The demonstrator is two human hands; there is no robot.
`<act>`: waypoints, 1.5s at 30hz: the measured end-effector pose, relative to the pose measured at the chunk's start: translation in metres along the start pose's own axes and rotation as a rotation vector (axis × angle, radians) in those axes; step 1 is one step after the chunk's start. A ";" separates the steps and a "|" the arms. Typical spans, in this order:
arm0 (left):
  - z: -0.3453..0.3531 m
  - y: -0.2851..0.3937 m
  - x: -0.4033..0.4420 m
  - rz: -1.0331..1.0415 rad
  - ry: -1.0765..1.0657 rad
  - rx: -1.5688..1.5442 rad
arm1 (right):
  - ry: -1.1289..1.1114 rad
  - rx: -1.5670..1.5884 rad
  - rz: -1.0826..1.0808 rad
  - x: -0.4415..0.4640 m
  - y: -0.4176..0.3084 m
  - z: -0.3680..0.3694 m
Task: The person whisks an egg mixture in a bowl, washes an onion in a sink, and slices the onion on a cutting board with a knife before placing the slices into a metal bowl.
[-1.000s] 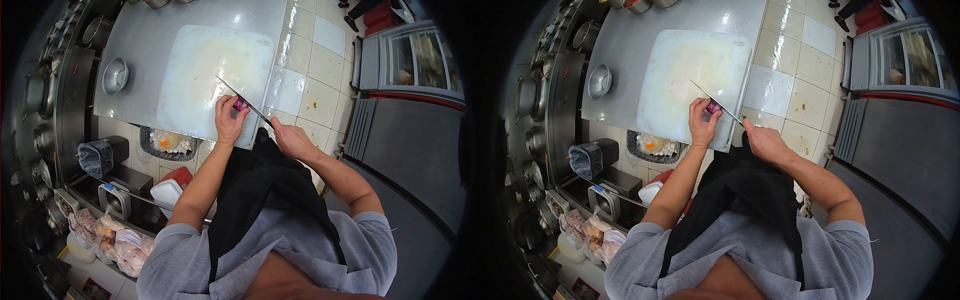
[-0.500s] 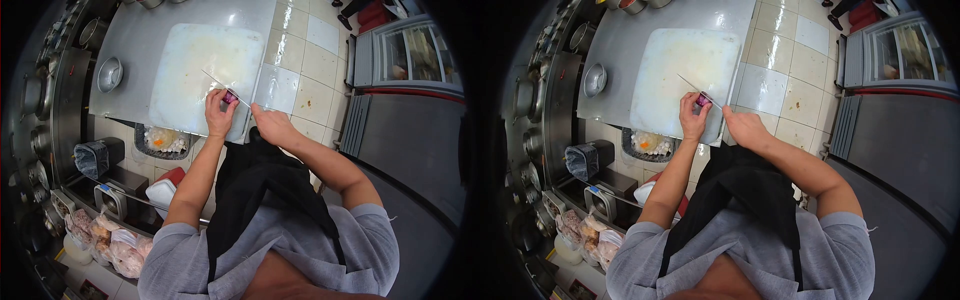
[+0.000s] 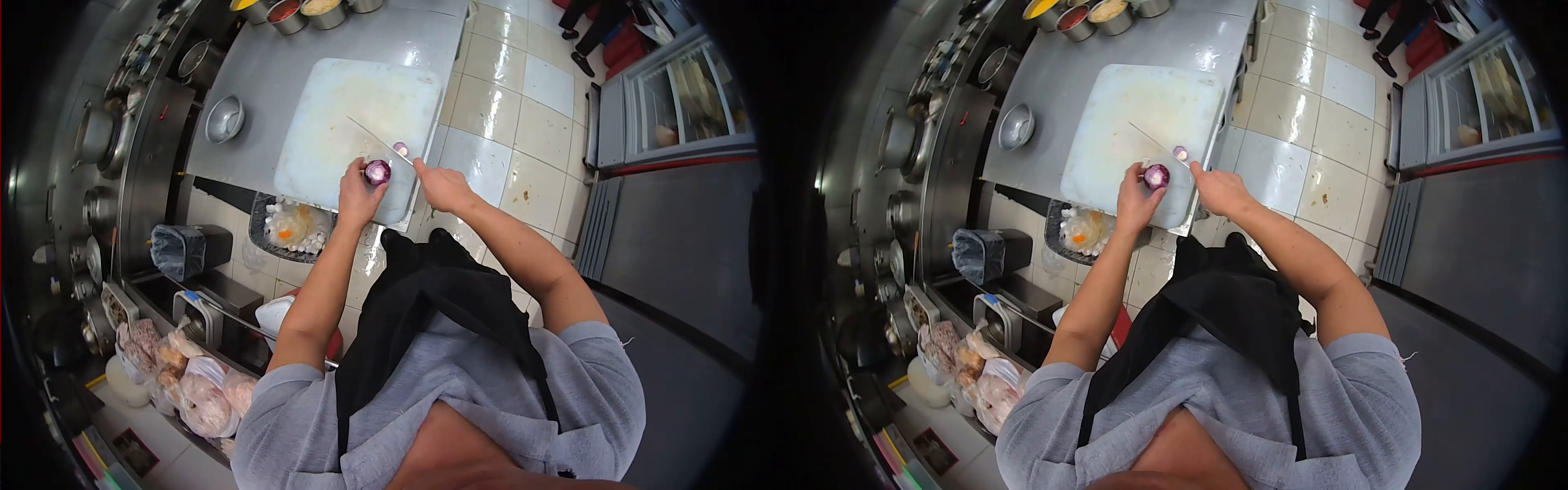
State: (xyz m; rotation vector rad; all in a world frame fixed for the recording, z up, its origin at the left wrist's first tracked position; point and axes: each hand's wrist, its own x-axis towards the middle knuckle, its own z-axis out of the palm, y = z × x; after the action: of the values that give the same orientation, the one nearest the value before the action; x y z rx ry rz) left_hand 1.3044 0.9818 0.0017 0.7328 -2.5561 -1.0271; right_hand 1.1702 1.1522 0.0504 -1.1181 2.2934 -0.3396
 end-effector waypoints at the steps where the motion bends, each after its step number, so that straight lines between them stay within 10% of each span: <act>1: 0.002 -0.002 0.002 -0.003 0.014 0.003 | 0.001 -0.005 -0.014 -0.001 0.000 0.000; 23: -0.049 0.050 -0.028 -0.329 0.162 -0.218 | 0.126 0.301 -0.370 -0.019 -0.065 -0.006; 38: -0.199 -0.117 -0.084 -0.160 0.344 -1.019 | -0.439 0.974 -0.391 0.069 -0.258 0.029; 45: -0.283 -0.206 -0.115 -0.054 0.389 -1.120 | -0.371 0.726 -0.380 0.147 -0.378 0.080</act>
State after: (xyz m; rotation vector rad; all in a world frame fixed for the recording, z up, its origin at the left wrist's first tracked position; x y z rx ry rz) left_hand 1.5957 0.7610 0.0469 0.5599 -1.2959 -1.8170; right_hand 1.3867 0.8040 0.1006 -1.0920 1.4303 -0.9339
